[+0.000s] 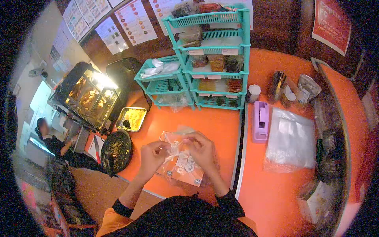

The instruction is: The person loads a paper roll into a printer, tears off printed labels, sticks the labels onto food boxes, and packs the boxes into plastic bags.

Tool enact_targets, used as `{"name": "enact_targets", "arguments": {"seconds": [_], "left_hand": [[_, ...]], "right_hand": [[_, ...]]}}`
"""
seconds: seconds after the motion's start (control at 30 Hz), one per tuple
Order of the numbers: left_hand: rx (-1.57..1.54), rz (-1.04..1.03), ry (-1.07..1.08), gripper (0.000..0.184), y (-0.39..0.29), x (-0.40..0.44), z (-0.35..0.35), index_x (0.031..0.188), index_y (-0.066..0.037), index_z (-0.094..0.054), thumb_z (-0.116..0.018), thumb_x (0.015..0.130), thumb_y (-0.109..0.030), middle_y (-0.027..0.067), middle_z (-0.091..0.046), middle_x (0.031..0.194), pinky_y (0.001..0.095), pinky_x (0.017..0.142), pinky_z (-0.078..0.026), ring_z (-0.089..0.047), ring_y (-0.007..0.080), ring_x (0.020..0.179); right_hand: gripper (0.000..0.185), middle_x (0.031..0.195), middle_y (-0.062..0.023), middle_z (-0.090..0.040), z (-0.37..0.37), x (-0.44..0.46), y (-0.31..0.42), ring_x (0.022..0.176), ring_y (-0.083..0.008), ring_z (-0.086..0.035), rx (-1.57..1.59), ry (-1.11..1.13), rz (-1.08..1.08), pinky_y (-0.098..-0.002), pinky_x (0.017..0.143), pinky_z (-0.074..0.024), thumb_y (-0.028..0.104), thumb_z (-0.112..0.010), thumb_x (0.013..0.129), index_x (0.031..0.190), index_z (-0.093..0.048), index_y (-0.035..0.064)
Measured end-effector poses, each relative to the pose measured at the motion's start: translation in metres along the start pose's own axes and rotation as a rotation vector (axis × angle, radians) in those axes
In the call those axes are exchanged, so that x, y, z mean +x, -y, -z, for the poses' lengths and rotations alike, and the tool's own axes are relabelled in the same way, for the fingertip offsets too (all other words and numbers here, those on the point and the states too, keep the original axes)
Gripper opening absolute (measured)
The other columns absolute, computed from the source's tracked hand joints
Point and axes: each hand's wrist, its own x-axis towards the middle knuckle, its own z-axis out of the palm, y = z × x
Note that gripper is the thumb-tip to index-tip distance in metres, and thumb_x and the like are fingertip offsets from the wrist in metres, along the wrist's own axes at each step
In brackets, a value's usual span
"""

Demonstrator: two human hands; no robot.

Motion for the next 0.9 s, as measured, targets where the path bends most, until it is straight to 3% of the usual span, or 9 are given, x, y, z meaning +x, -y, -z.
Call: {"name": "enact_targets", "arguments": {"seconds": [0.07, 0.1, 0.17, 0.2, 0.27, 0.37, 0.53, 0.77, 0.9], "left_hand": [[0.221, -0.348, -0.326, 0.02, -0.007, 0.0, -0.004, 0.101, -0.005, -0.072, -0.068, 0.083, 0.0, 0.0128, -0.072, 0.086, 0.029, 0.066, -0.055, -0.071, 0.0153, 0.078], [0.223, -0.349, -0.331, 0.02, -0.006, -0.001, -0.008, 0.101, -0.005, -0.072, -0.068, 0.083, 0.0, 0.0128, -0.072, 0.086, 0.029, 0.066, -0.055, -0.071, 0.0153, 0.078], [-0.201, -0.202, -0.354, 0.015, -0.003, 0.0, -0.022, 0.099, -0.003, -0.072, -0.067, 0.086, 0.001, 0.0107, -0.073, 0.087, 0.0275, 0.072, -0.054, -0.069, 0.0141, 0.081], [-0.202, -0.206, -0.364, 0.015, -0.004, 0.001, -0.027, 0.099, -0.003, -0.072, -0.067, 0.086, 0.001, 0.0107, -0.073, 0.087, 0.0275, 0.072, -0.054, -0.069, 0.0141, 0.081], [-0.735, -0.126, -0.364, 0.012, -0.007, 0.002, -0.038, 0.098, 0.001, -0.07, -0.063, 0.089, 0.004, 0.0118, -0.071, 0.095, 0.0292, 0.08, -0.054, -0.069, 0.0167, 0.086], [-0.855, -0.115, -0.432, 0.013, -0.014, 0.002, -0.046, 0.101, 0.003, -0.068, -0.064, 0.089, 0.004, 0.0109, -0.071, 0.096, 0.0293, 0.084, -0.053, -0.068, 0.0163, 0.088], [-0.73, -0.162, -0.37, 0.01, 0.001, 0.007, -0.052, 0.097, 0.003, -0.068, -0.065, 0.088, 0.005, 0.0092, -0.07, 0.093, 0.029, 0.084, -0.054, -0.068, 0.0158, 0.086], [-0.739, -0.141, -0.377, 0.01, 0.007, 0.009, -0.054, 0.095, 0.003, -0.07, -0.065, 0.088, 0.005, 0.0072, -0.07, 0.09, 0.0275, 0.081, -0.052, -0.066, 0.0125, 0.086], [-0.789, -0.106, -0.358, 0.01, 0.007, 0.009, -0.05, 0.095, 0.004, -0.07, -0.064, 0.088, 0.005, 0.0078, -0.07, 0.09, 0.0276, 0.081, -0.052, -0.066, 0.0132, 0.086]], "right_hand": [[0.013, 0.09, -0.007, -0.068, -0.008, 0.002, 0.001, 0.085, -0.0137, -0.065, -0.041, 0.028, 0.028, -0.028, 0.078, -0.051, 0.002, -0.068, 0.085, 0.098, -0.069, -0.0008], [0.013, 0.09, -0.0074, -0.068, -0.013, 0.002, 0.001, 0.085, -0.0143, -0.065, -0.029, 0.049, 0.002, -0.0283, 0.078, -0.0513, 0.002, -0.069, 0.085, 0.098, -0.07, -0.0005], [0.013, 0.091, -0.0078, -0.068, -0.018, 0.007, 0.005, 0.085, -0.0149, -0.065, -0.016, 0.078, -0.013, -0.0286, 0.078, -0.0515, 0.002, -0.069, 0.085, 0.098, -0.07, -0.0002], [0.015, 0.091, -0.0078, -0.068, -0.018, 0.009, 0.011, 0.084, -0.0154, -0.065, -0.081, 0.113, 0.0, -0.0289, 0.077, -0.0517, 0.002, -0.068, 0.085, 0.099, -0.07, 0.0002], [0.016, 0.092, -0.0079, -0.068, -0.019, 0.01, 0.014, 0.084, -0.0159, -0.066, -0.147, 0.154, 0.016, -0.0292, 0.077, -0.0518, 0.001, -0.067, 0.085, 0.101, -0.07, 0.0006], [0.014, 0.09, -0.0067, -0.067, -0.021, 0.011, 0.007, 0.084, -0.0154, -0.065, -0.141, 0.176, 0.052, -0.0287, 0.078, -0.051, 0.001, -0.067, 0.085, 0.099, -0.07, 0.0004], [0.006, 0.089, -0.0035, -0.066, -0.021, 0.012, 0.007, 0.087, -0.011, -0.06, 0.06, 0.069, -0.062, -0.0271, 0.081, -0.0478, 0.002, -0.066, 0.088, 0.094, -0.067, 0.0001], [0.007, 0.087, -0.0018, -0.066, -0.015, 0.013, 0.0, 0.085, -0.0095, -0.059, -0.018, 0.105, -0.09, -0.0267, 0.08, -0.0474, 0.0, -0.066, 0.087, 0.094, -0.068, 0.0004], [0.011, 0.095, -0.0068, -0.069, -0.007, 0.015, 0.003, 0.09, -0.0131, -0.063, -0.066, 0.181, -0.068, -0.0287, 0.083, -0.0493, 0.003, -0.069, 0.088, 0.098, -0.069, -0.0006]]}}
